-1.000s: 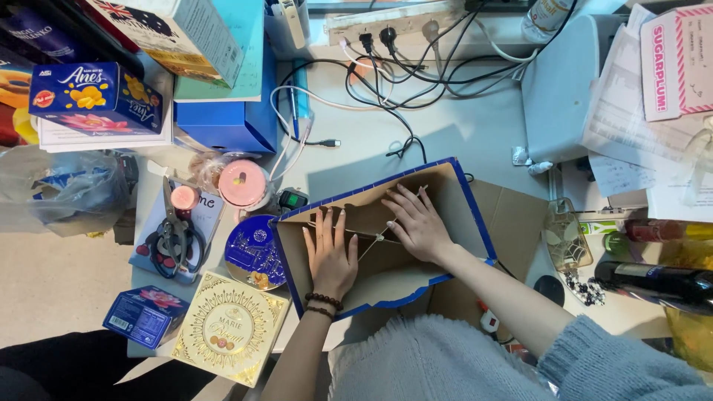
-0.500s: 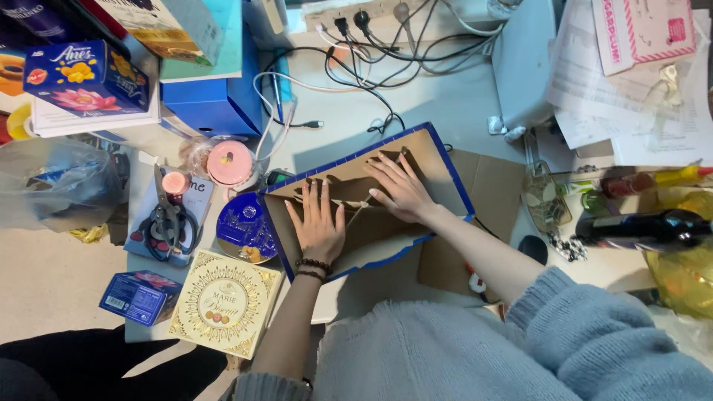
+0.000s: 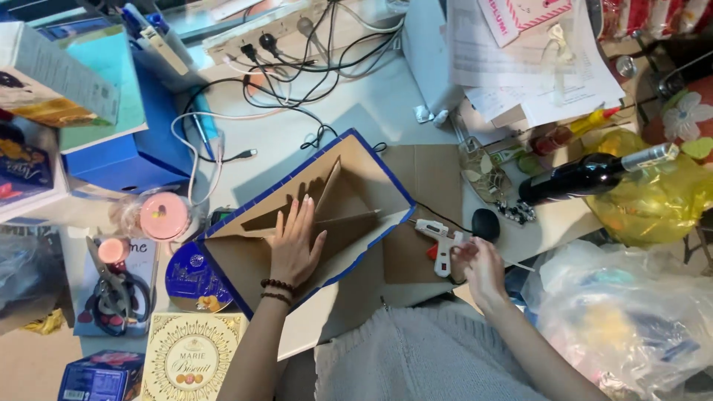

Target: Assemble a cardboard box by using a hot glue gun to secure internal dividers and flaps.

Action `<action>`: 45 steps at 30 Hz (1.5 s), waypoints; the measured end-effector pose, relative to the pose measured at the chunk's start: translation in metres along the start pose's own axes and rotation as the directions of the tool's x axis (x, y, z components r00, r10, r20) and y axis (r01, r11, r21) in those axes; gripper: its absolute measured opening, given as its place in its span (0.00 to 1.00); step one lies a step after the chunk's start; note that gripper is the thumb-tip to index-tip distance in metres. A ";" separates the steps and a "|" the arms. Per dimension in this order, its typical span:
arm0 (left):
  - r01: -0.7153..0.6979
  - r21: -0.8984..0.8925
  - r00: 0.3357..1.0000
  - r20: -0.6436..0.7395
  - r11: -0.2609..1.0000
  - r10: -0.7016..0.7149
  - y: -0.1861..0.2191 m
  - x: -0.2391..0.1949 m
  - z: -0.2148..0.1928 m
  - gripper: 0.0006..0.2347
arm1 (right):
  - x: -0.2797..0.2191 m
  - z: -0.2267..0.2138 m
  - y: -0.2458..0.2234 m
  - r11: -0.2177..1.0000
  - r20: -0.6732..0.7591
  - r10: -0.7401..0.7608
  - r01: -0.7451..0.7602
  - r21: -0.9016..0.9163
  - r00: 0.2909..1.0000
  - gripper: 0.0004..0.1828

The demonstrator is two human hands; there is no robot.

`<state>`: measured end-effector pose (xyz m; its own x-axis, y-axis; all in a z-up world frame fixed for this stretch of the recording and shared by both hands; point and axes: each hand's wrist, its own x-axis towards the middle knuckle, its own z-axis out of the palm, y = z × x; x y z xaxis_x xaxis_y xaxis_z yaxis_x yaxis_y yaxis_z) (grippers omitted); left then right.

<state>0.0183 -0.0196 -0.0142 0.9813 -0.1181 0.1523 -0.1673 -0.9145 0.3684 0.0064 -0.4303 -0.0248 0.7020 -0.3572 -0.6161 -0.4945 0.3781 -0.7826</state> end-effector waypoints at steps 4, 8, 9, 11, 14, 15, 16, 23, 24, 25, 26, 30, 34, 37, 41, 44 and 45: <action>-0.025 0.068 0.999 0.045 0.997 0.022 -0.001 0.001 0.002 0.31 | 0.019 -0.049 -0.027 0.991 0.018 0.002 0.000 -0.131 1.000 0.15; 0.005 0.103 0.996 0.086 0.995 -0.014 0.006 0.001 0.000 0.31 | -0.001 -0.020 -0.016 0.792 0.019 0.035 -0.016 -0.610 0.999 0.25; 0.031 0.116 0.994 0.102 0.993 -0.043 0.006 -0.001 0.001 0.31 | -0.008 -0.005 -0.007 0.613 0.058 0.097 -0.014 -0.790 0.994 0.35; 0.060 0.097 0.991 0.113 0.993 -0.071 0.009 -0.002 0.001 0.31 | -0.007 0.012 0.007 0.594 0.043 0.032 0.016 -0.804 0.999 0.43; 0.120 0.060 0.985 0.115 0.991 -0.126 0.010 0.000 -0.001 0.32 | 0.020 0.019 0.032 0.564 0.032 -0.064 0.063 -0.823 0.997 0.50; 0.151 0.040 0.982 0.112 0.988 -0.155 0.011 -0.001 -0.001 0.33 | 0.031 0.015 0.042 0.553 0.031 -0.090 0.076 -0.830 0.995 0.50; 0.158 0.041 0.981 0.109 0.987 -0.161 0.018 -0.005 -0.012 0.33 | 0.033 0.014 0.046 0.549 0.037 -0.090 0.081 -0.832 0.995 0.50; 0.201 -0.111 0.974 -0.086 0.973 -0.211 0.047 -0.035 -0.069 0.31 | 0.017 -0.014 0.045 0.644 0.104 -0.114 0.153 -0.750 0.988 0.16; 0.182 -0.147 0.971 -0.127 0.972 -0.201 0.051 -0.040 -0.075 0.31 | 0.001 -0.014 0.031 0.732 0.153 -0.087 0.167 -0.660 0.984 0.13; 0.190 -0.148 0.969 -0.134 0.971 -0.210 0.058 -0.045 -0.081 0.31 | -0.017 -0.014 0.012 0.728 0.163 -0.089 0.176 -0.663 0.983 0.13; 0.198 -0.190 0.957 -0.173 0.962 -0.231 0.066 -0.050 -0.085 0.31 | -0.037 -0.016 -0.007 0.854 0.173 -0.064 0.144 -0.500 0.983 0.11; 0.211 -0.321 0.867 -0.375 0.923 -0.329 0.103 -0.077 -0.076 0.25 | -0.088 -0.017 -0.074 0.959 0.249 -0.023 0.092 -0.270 0.968 0.09; 0.140 -0.298 0.844 -0.463 0.944 -0.272 0.151 -0.107 -0.030 0.14 | -0.072 -0.020 -0.110 0.935 0.620 -0.034 0.244 -0.257 0.784 0.10; 0.060 -0.340 0.851 -0.473 0.938 -0.226 0.168 -0.105 -0.033 0.07 | -0.104 0.027 -0.145 0.922 0.737 -0.124 0.351 -0.162 0.665 0.21; 0.120 -0.478 0.844 -0.413 0.870 -0.343 0.161 -0.106 -0.043 0.06 | -0.127 0.078 -0.158 0.853 0.852 -0.095 0.484 -0.198 0.515 0.18; 0.227 -0.549 0.901 -0.195 0.804 -0.388 0.163 -0.101 -0.042 0.05 | -0.116 0.120 -0.137 0.739 0.863 0.039 0.567 -0.364 0.503 0.19; 0.339 -0.599 0.915 0.030 0.726 -0.402 0.167 -0.102 -0.038 0.07 | -0.111 0.131 -0.127 0.685 0.823 0.156 0.540 -0.489 0.546 0.25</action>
<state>-0.1131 -0.1461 0.0666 0.9680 0.2482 -0.0365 0.1538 -0.4722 0.8680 0.0583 -0.3268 0.1544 0.7279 0.5666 -0.3860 -0.2100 -0.3517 -0.9123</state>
